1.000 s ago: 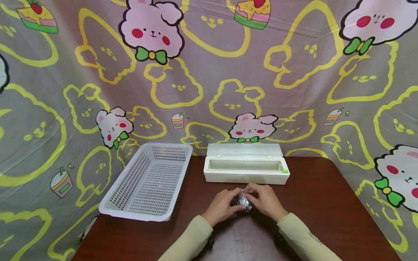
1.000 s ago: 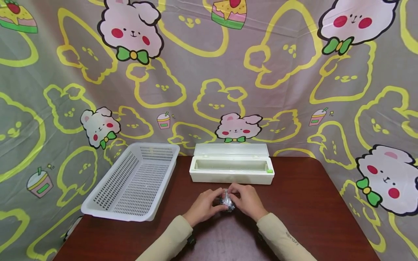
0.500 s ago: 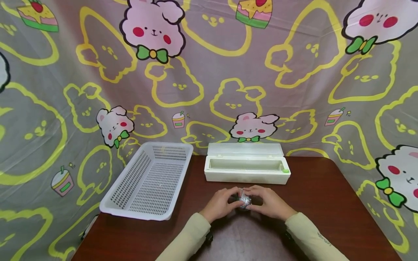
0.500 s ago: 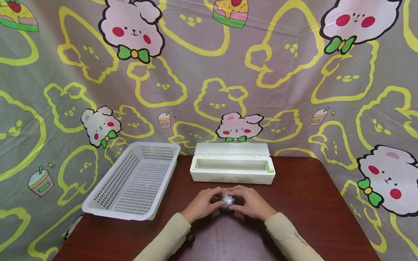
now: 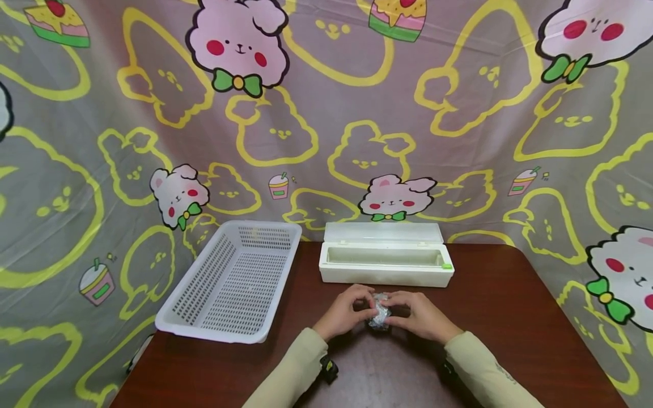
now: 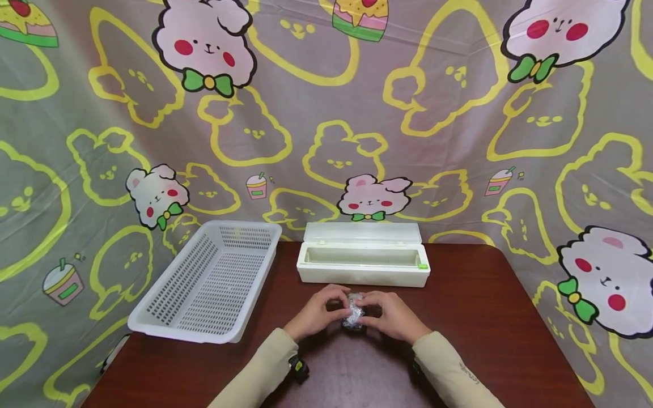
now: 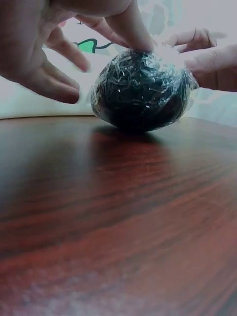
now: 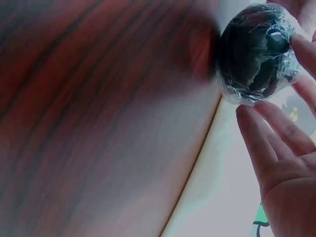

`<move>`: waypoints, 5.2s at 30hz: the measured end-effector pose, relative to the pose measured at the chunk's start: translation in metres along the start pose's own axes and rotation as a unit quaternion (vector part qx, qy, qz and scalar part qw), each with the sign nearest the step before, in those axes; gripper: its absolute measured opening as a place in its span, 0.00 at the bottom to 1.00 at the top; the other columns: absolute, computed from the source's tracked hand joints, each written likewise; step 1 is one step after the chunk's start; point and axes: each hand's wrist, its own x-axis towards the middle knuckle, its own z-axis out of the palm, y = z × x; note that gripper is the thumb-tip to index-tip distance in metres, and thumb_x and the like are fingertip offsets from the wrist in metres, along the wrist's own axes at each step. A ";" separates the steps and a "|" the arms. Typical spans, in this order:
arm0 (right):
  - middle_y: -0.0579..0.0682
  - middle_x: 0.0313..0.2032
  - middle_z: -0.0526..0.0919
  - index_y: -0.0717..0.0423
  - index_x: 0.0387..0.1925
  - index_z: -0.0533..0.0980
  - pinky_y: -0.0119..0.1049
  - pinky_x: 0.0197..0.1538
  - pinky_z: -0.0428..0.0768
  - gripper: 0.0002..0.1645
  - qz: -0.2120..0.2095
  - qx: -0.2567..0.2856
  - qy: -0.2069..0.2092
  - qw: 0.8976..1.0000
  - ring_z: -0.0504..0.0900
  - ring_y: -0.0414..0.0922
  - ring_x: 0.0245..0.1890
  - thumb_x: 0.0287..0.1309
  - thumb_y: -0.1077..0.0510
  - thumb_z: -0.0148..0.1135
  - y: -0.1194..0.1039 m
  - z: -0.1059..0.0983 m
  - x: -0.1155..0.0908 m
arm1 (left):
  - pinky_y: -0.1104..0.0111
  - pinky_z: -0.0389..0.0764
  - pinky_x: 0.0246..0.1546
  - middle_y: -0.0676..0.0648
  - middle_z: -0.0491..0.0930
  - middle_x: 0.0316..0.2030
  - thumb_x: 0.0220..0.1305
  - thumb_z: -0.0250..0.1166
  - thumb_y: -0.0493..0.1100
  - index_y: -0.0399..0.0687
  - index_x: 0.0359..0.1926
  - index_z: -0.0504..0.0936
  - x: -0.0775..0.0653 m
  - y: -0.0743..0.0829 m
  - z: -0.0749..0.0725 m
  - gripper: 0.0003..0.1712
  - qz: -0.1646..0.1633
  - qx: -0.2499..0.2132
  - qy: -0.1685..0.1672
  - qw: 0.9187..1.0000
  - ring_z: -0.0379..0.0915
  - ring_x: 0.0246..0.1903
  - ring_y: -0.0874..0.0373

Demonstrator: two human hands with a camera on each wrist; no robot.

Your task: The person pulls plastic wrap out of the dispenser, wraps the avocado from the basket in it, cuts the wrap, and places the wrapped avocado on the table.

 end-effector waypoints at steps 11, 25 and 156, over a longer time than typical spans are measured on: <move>0.44 0.56 0.87 0.45 0.56 0.84 0.45 0.58 0.84 0.22 -0.001 -0.017 -0.005 1.000 0.85 0.44 0.56 0.60 0.48 0.75 -0.005 -0.001 -0.001 | 0.54 0.72 0.70 0.47 0.81 0.64 0.72 0.67 0.48 0.54 0.41 0.78 -0.001 -0.001 0.003 0.07 -0.040 -0.010 -0.022 0.999 0.73 0.68 0.53; 0.45 0.59 0.86 0.43 0.56 0.82 0.45 0.58 0.84 0.23 -0.010 -0.034 -0.001 0.999 0.85 0.45 0.58 0.62 0.41 0.71 -0.006 0.002 0.002 | 0.62 0.82 0.56 0.47 0.86 0.55 0.72 0.67 0.48 0.52 0.46 0.76 -0.001 0.000 0.004 0.10 -0.008 0.016 -0.002 1.000 0.82 0.55 0.57; 0.47 0.59 0.85 0.41 0.53 0.83 0.57 0.63 0.78 0.15 0.063 0.035 -0.032 0.997 0.81 0.53 0.62 0.71 0.43 0.63 0.011 -0.004 0.006 | 0.65 0.78 0.62 0.51 0.78 0.67 0.58 0.77 0.59 0.58 0.62 0.76 0.004 -0.002 0.003 0.34 -0.031 0.079 -0.059 0.995 0.75 0.64 0.59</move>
